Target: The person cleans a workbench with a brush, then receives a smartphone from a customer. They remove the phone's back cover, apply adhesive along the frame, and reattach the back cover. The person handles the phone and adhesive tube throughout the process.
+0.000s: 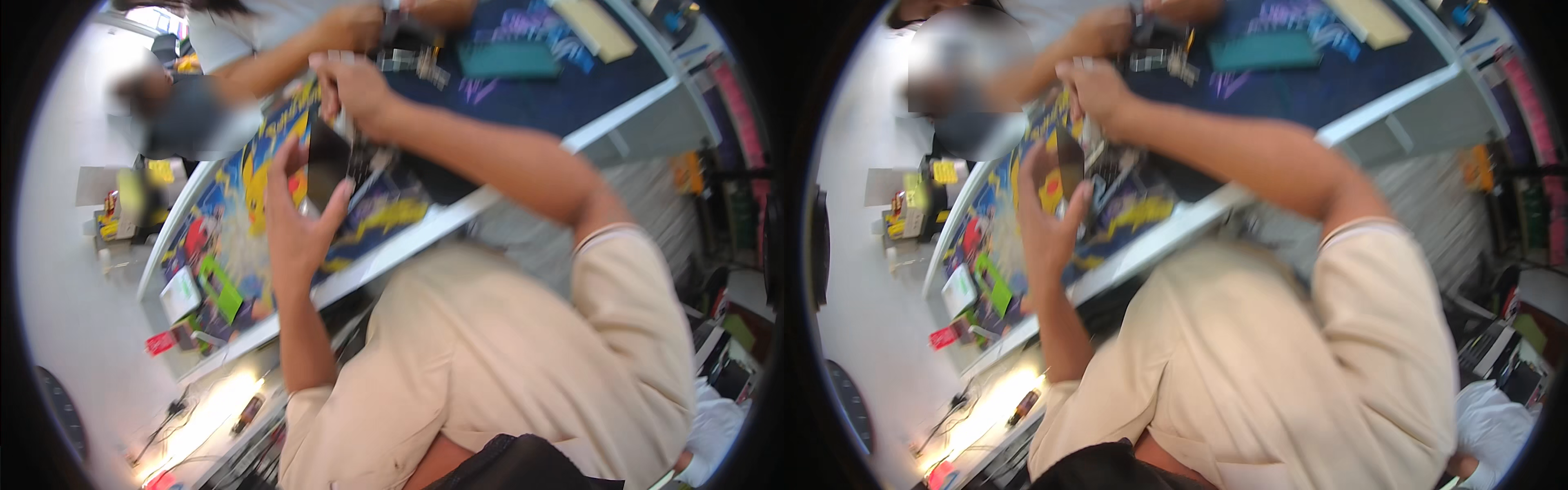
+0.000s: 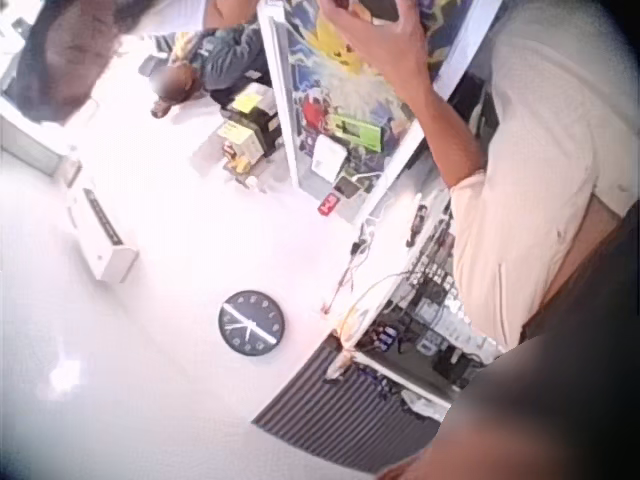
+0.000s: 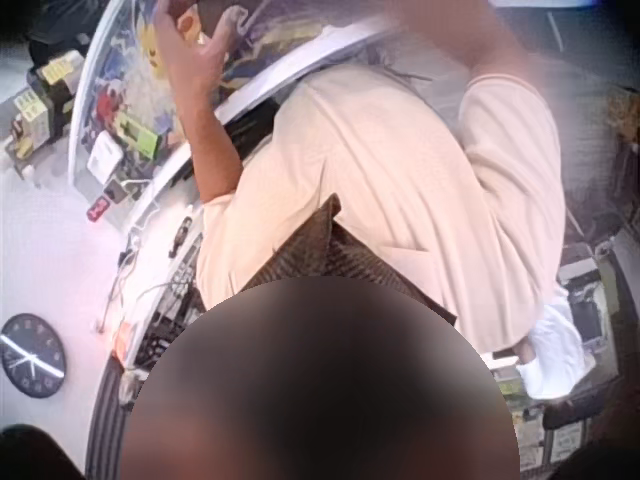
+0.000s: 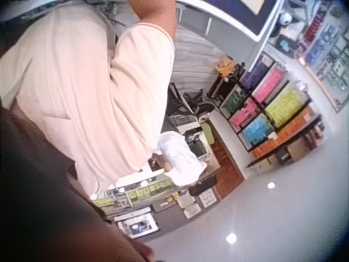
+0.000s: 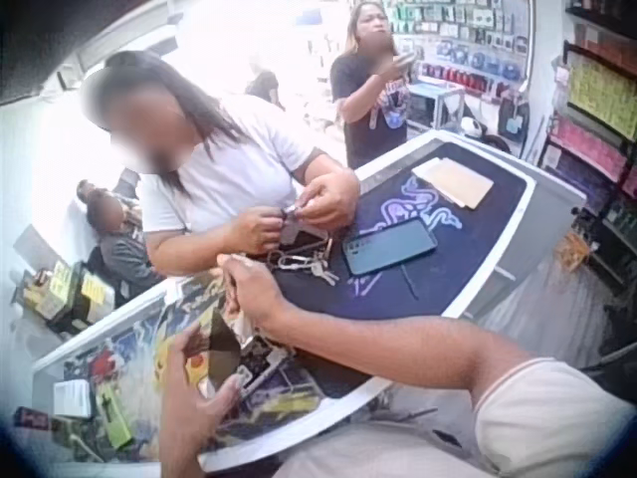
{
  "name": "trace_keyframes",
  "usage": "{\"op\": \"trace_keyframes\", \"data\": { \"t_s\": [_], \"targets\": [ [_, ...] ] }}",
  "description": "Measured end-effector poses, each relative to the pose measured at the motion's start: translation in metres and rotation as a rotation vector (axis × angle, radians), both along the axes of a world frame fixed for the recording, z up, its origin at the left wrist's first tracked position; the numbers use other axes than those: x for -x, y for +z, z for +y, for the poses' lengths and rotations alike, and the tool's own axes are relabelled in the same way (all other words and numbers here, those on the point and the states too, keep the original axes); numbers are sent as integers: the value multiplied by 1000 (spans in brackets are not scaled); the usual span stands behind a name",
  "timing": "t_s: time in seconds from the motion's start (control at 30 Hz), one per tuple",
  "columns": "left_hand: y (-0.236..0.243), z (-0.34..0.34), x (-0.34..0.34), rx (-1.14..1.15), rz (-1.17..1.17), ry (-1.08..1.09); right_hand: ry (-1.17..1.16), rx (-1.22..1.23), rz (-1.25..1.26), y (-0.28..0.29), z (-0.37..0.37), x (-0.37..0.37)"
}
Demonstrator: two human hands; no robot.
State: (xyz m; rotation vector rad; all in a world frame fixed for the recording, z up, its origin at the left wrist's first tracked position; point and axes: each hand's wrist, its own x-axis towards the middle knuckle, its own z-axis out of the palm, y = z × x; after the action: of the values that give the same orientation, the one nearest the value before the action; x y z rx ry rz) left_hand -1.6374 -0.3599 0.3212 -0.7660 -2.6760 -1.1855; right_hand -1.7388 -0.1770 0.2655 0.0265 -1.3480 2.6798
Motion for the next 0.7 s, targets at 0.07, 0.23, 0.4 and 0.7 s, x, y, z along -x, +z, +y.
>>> {"op": "trace_keyframes", "data": {
  "t_s": [0.07, 0.23, 0.4, 0.7],
  "targets": [
    [-5, 1, 2, -39, -20, -25, -41, -85, 48, -3, -4, 7],
    [-14, 3, 0, -76, -51, -22, -312, -562, 120, -11, -23, 31],
    [-15, 4, -1, -61, -32, -38, -342, -576, 108, -14, -32, 44],
    [-17, 1, 1, -88, -38, -38, -340, -564, 117, -11, -41, 41]
  ]
}}
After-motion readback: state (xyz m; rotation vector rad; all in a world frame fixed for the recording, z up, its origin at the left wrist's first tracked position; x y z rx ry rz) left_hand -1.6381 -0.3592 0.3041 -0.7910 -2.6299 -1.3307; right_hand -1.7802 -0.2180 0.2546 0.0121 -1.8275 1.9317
